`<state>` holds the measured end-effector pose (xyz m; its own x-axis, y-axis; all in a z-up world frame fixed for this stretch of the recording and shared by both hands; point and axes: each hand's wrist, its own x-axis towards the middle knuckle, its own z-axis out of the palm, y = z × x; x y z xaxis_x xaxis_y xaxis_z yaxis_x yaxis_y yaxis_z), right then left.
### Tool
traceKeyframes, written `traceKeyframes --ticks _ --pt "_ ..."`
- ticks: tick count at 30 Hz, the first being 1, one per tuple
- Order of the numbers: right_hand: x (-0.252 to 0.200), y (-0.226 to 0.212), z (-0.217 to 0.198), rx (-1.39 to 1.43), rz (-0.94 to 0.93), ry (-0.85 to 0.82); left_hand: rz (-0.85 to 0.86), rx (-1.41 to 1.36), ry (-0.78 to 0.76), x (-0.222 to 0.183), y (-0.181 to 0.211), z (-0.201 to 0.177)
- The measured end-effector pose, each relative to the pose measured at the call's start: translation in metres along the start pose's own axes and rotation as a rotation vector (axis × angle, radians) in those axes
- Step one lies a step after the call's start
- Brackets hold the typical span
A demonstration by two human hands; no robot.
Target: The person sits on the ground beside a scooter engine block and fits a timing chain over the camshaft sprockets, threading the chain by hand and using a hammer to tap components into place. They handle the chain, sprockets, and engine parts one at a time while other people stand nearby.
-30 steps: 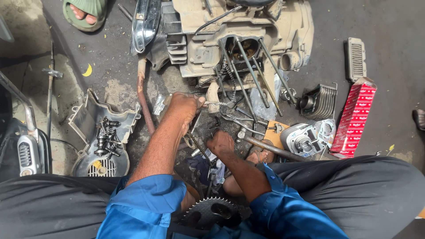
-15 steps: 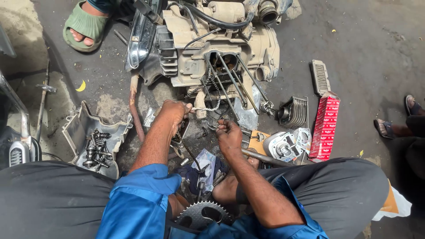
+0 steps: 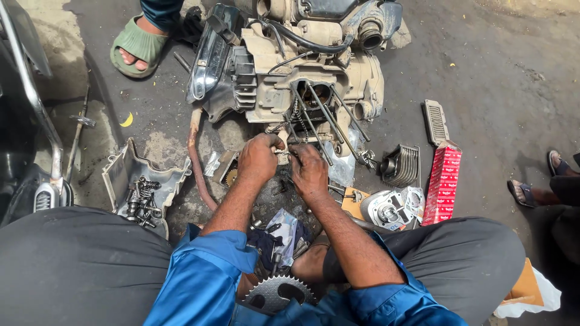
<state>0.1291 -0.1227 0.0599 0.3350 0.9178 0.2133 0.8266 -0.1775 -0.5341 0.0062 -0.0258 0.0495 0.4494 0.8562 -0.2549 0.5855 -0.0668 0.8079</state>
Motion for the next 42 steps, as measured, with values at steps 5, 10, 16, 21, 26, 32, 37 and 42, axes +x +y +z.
traceKeyframes --ticks 5,10,16,21,26,32,37,42 --pt "0.007 -0.004 -0.002 0.031 0.041 -0.041 0.177 -0.039 0.089 0.001 -0.02 0.018" --pt "0.01 -0.005 -0.003 0.022 0.105 -0.072 0.237 -0.092 0.077 -0.007 -0.009 0.003" --pt "0.011 0.001 -0.004 0.077 0.051 -0.081 0.159 -0.01 0.025 -0.003 -0.005 0.005" --pt "0.015 0.0 -0.005 0.071 0.03 -0.103 0.119 0.005 0.001 -0.003 -0.003 0.0" --pt "0.016 0.003 -0.005 0.068 0.071 -0.149 0.07 -0.134 -0.04 0.005 -0.012 0.007" --pt "0.017 0.001 -0.007 0.054 0.16 -0.202 -0.134 -0.53 -0.121 0.021 -0.027 0.023" --pt "0.01 0.021 -0.004 0.102 0.064 -0.189 -0.261 -0.749 -0.113 0.045 -0.045 0.047" --pt "-0.008 0.012 -0.007 0.291 0.264 -0.015 -0.356 -0.837 -0.085 0.039 -0.022 0.03"
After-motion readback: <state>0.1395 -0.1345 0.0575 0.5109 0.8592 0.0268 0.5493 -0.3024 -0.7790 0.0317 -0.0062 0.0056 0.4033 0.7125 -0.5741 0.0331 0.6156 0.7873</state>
